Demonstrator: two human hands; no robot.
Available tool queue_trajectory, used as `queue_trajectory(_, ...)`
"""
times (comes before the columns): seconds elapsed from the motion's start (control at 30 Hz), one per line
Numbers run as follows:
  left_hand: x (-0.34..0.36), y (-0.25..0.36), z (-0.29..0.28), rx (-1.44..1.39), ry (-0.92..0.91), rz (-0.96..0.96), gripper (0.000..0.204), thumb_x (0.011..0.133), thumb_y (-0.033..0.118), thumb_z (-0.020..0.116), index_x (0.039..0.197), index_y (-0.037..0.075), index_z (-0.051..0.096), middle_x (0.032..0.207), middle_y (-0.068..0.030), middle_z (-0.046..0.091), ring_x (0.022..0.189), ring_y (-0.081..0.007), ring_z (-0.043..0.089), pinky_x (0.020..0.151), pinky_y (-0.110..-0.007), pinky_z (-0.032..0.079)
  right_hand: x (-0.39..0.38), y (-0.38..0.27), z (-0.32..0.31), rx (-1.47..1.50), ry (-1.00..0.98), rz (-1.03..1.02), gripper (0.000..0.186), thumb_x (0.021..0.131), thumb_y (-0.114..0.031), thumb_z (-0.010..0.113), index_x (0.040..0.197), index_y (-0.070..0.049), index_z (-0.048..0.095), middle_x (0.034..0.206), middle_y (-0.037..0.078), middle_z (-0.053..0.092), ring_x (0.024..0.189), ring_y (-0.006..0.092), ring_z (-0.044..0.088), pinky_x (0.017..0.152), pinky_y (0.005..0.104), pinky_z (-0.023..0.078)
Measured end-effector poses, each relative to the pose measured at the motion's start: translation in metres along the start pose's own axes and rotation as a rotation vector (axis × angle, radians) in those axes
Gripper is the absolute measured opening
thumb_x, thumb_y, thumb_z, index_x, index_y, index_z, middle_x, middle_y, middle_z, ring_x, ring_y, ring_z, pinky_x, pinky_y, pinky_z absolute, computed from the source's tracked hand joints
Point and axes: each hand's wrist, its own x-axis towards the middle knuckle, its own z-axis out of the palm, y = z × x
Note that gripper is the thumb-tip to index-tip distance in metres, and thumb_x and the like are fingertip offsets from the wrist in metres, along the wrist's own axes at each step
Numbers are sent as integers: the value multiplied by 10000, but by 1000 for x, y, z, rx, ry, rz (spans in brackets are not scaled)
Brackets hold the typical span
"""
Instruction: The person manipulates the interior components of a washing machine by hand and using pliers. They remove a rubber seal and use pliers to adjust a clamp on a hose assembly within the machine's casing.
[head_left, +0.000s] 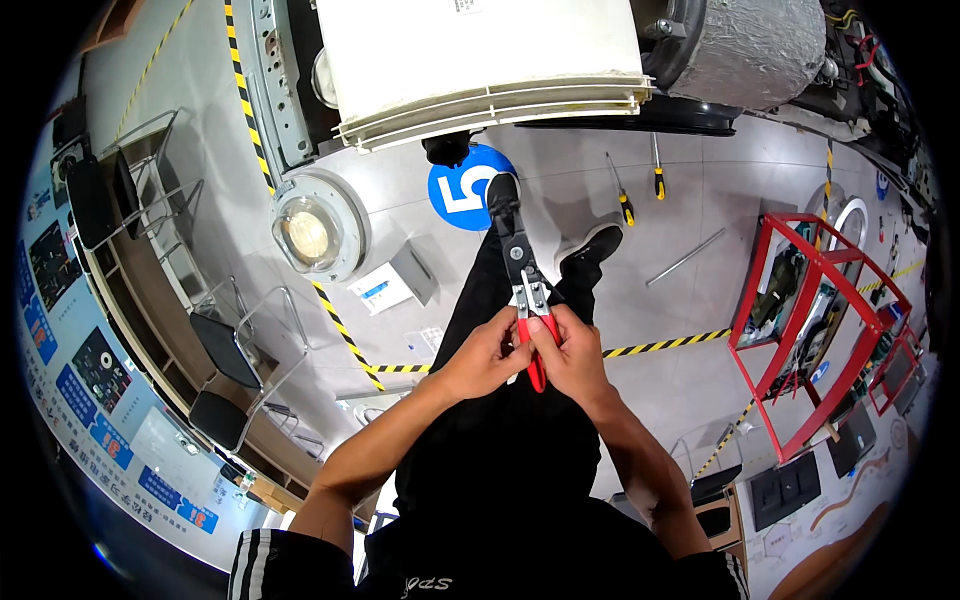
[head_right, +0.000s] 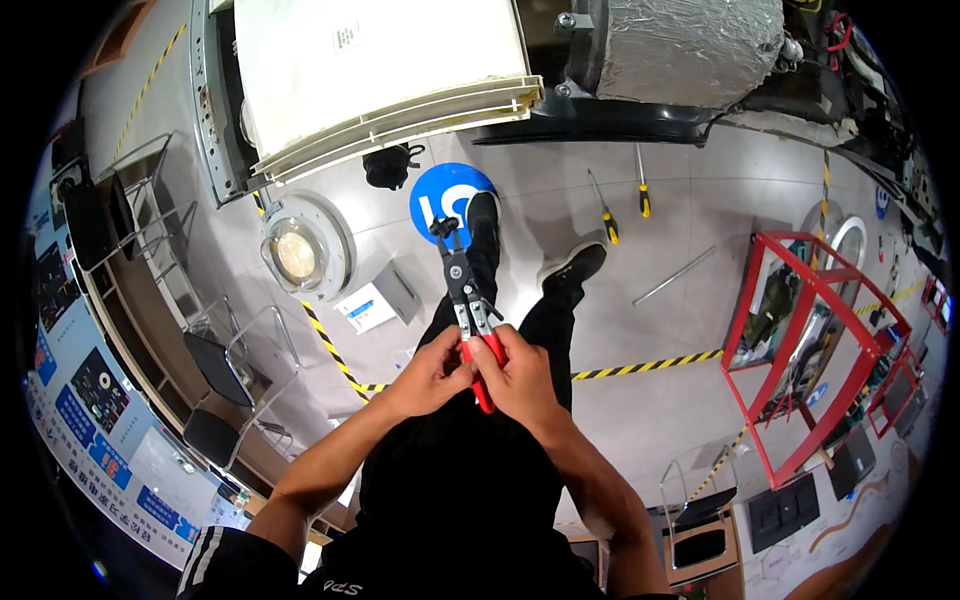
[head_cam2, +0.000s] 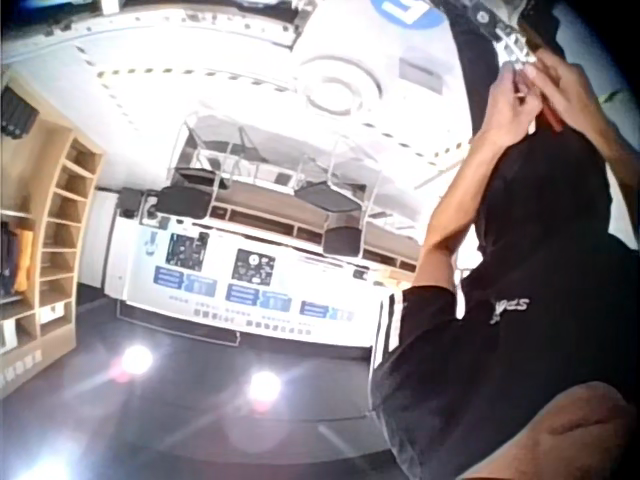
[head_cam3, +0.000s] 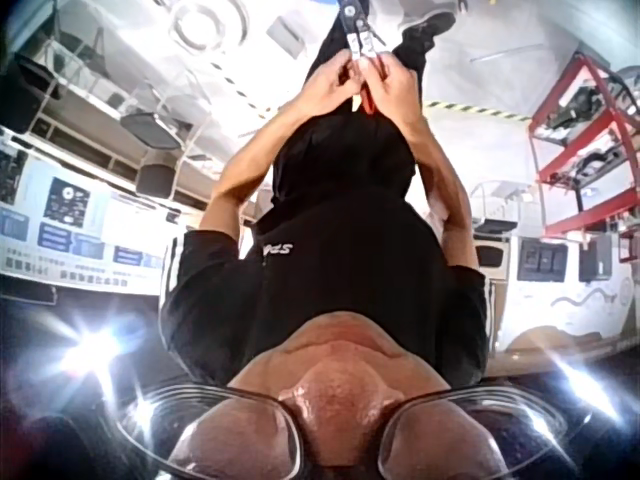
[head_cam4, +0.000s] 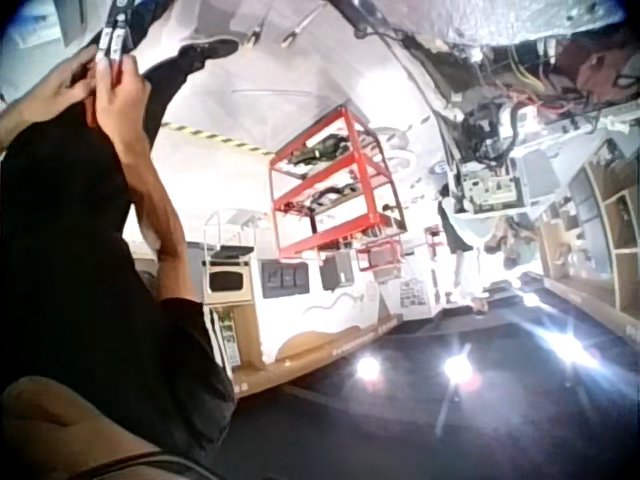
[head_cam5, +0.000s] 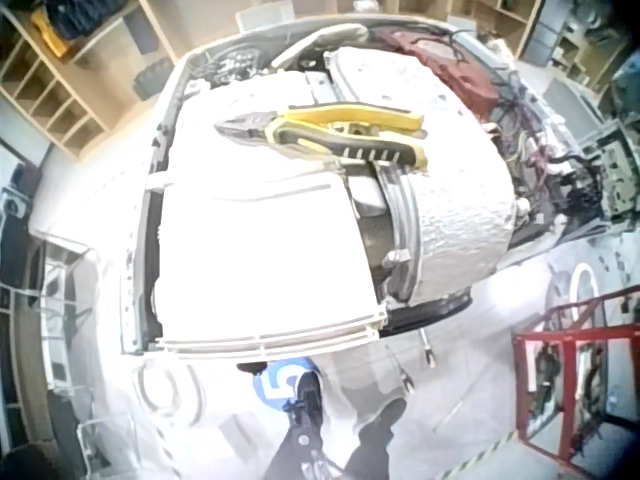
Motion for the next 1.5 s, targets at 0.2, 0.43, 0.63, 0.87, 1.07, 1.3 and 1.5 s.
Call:
queue_trajectory(0.2, -6, 21, 11, 202, 125, -30, 291, 891, 153, 571, 1020, -25, 380, 760, -160, 563, 634, -222, 592, 566, -315, 458, -4, 0, 12, -84, 176, -120, 273, 880, -190, 623, 701, -8, 524, 507, 28, 490, 464, 48, 420, 429, 245, 342)
queue_trajectory(0.43, -10, 21, 12, 224, 49, -95, 326, 906, 151, 496, 1096, -22, 295, 812, -162, 544, 703, -249, 573, 631, -344, 462, -5, -5, 10, -58, 48, 25, 330, 881, -240, 616, 660, -10, 534, 497, 94, 503, 404, 169, 491, 420, 290, 382)
queue_trajectory(0.63, -10, 25, 17, 224, 14, -95, 349, 886, 145, 522, 1064, -31, 279, 780, -167, 530, 695, -236, 570, 621, -340, 456, -4, -2, -1, -33, -67, 42, 340, 893, -232, 596, 650, -10, 510, 493, 94, 500, 400, 168, 485, 419, 295, 376)
queue_trajectory(0.87, -4, 39, 16, 105, 35, -129, 306, 877, 105, 534, 1121, 2, 380, 828, -71, 533, 749, -110, 520, 633, -267, 452, -13, -5, -2, 38, -14, 118, 304, 929, -232, 546, 721, -13, 517, 506, 44, 516, 414, 97, 496, 397, 256, 371)
queue_trajectory(1.07, -7, 31, 21, 13, 7, -135, 285, 886, 51, 462, 1150, 10, 362, 888, -59, 485, 787, -103, 512, 665, -250, 456, -17, -10, 0, 82, -16, 235, 330, 916, -267, 555, 731, 7, 550, 532, 88, 539, 447, 148, 512, 443, 290, 392)
queue_trajectory(1.3, -11, 35, 22, -93, -24, -100, 299, 867, -2, 433, 1149, 13, 333, 896, -68, 496, 706, -123, 562, 615, -266, 466, -18, -1, -8, 457, -78, 337, 636, 1001, -468, 200, 710, -5, 524, 572, 58, 526, 521, 113, 497, 514, 273, 396)
queue_trajectory(1.5, -9, 48, 22, -39, -23, -94, 295, 859, 36, 477, 1116, 5, 336, 857, -84, 505, 706, -151, 580, 612, -281, 471, -14, -7, -10, 393, -91, 354, 646, 997, -488, 198, 762, -1, 550, 599, 50, 523, 554, 113, 497, 558, 263, 405)
